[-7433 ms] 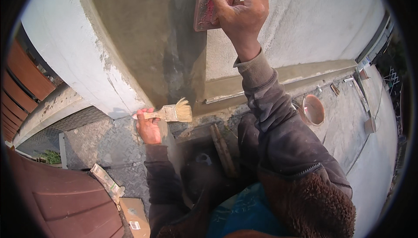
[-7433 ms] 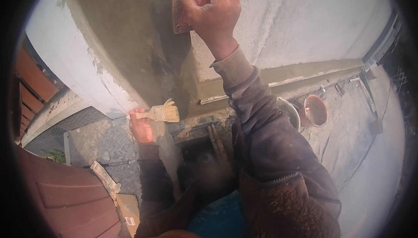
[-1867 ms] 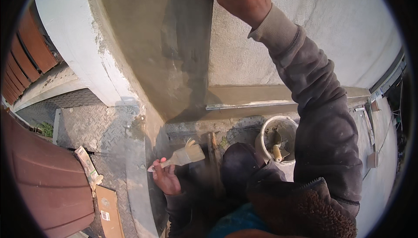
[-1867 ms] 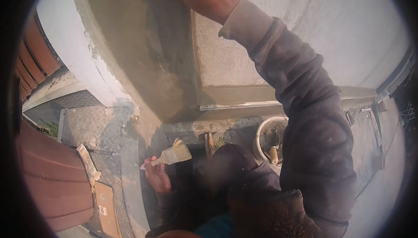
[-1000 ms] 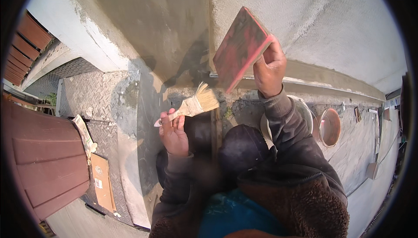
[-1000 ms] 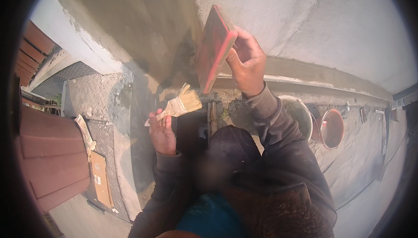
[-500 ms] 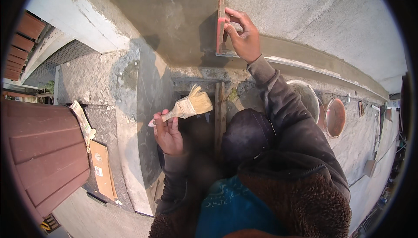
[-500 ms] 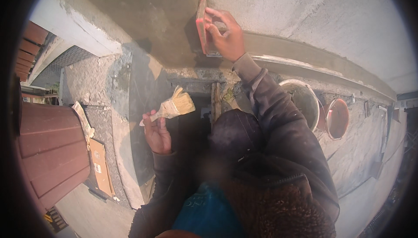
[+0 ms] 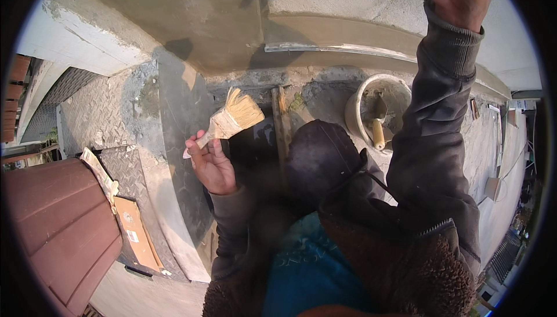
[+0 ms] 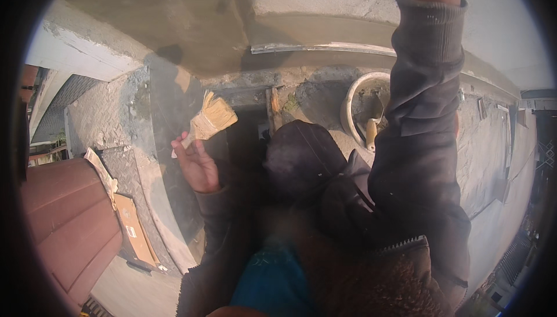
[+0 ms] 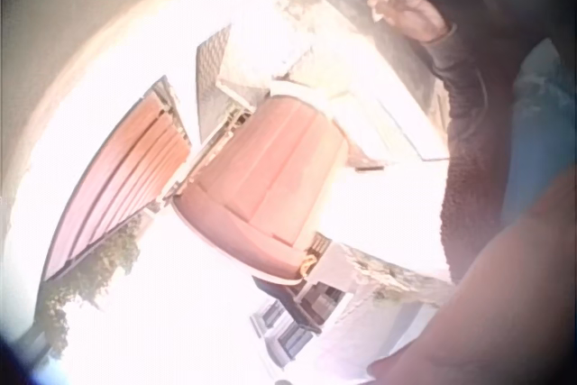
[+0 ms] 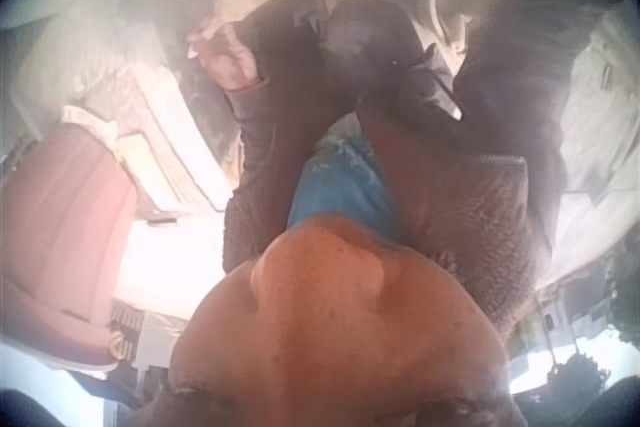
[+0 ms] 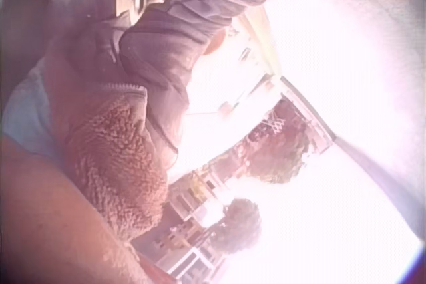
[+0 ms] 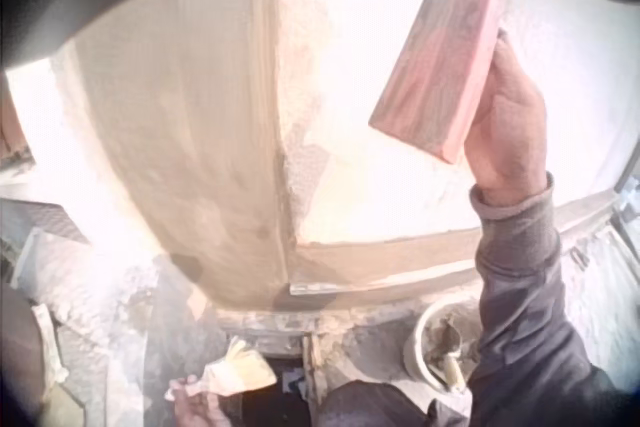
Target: The person walks to a wall and uses a brush to apply a liquid from a bucket, then smooths the surface with a rectangular trowel. The person repeatedly applies the liquid and smooths the wall section.
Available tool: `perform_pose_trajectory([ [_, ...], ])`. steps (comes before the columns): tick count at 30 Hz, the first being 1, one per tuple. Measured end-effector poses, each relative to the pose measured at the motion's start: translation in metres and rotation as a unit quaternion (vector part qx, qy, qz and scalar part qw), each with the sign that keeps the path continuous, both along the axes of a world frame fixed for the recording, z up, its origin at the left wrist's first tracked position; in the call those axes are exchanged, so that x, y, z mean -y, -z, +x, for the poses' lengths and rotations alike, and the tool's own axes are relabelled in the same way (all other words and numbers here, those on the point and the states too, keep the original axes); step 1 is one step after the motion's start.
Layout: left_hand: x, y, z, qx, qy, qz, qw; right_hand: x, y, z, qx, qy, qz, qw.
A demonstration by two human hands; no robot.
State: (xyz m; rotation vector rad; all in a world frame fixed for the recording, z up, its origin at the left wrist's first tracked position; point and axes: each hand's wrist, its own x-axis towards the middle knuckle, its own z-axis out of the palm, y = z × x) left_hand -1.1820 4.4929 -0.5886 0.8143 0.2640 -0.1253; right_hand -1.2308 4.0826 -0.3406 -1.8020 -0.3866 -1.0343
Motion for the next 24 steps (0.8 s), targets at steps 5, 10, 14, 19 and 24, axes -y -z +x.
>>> perform_pose_trajectory([
  [5,0.005,0.014,-0.004,0.028,0.021,0.073,0.997,0.022,0.149,-0.130,-0.245,0.063,0.327,0.910],
  [10,0.044,0.018,-0.003,0.079,0.108,0.134,0.982,0.054,0.172,-0.257,-0.165,0.222,0.530,0.801],
  [14,0.058,0.044,0.002,0.111,0.179,0.164,0.964,0.141,0.192,-0.365,-0.325,0.599,0.118,0.723],
  [19,0.080,0.045,-0.006,0.139,0.196,0.319,0.917,0.191,0.281,-0.402,-0.624,0.634,-0.063,0.452],
  [24,0.094,0.036,-0.009,0.056,0.178,0.258,0.948,0.223,0.361,-0.418,-0.660,0.626,0.036,0.413],
])
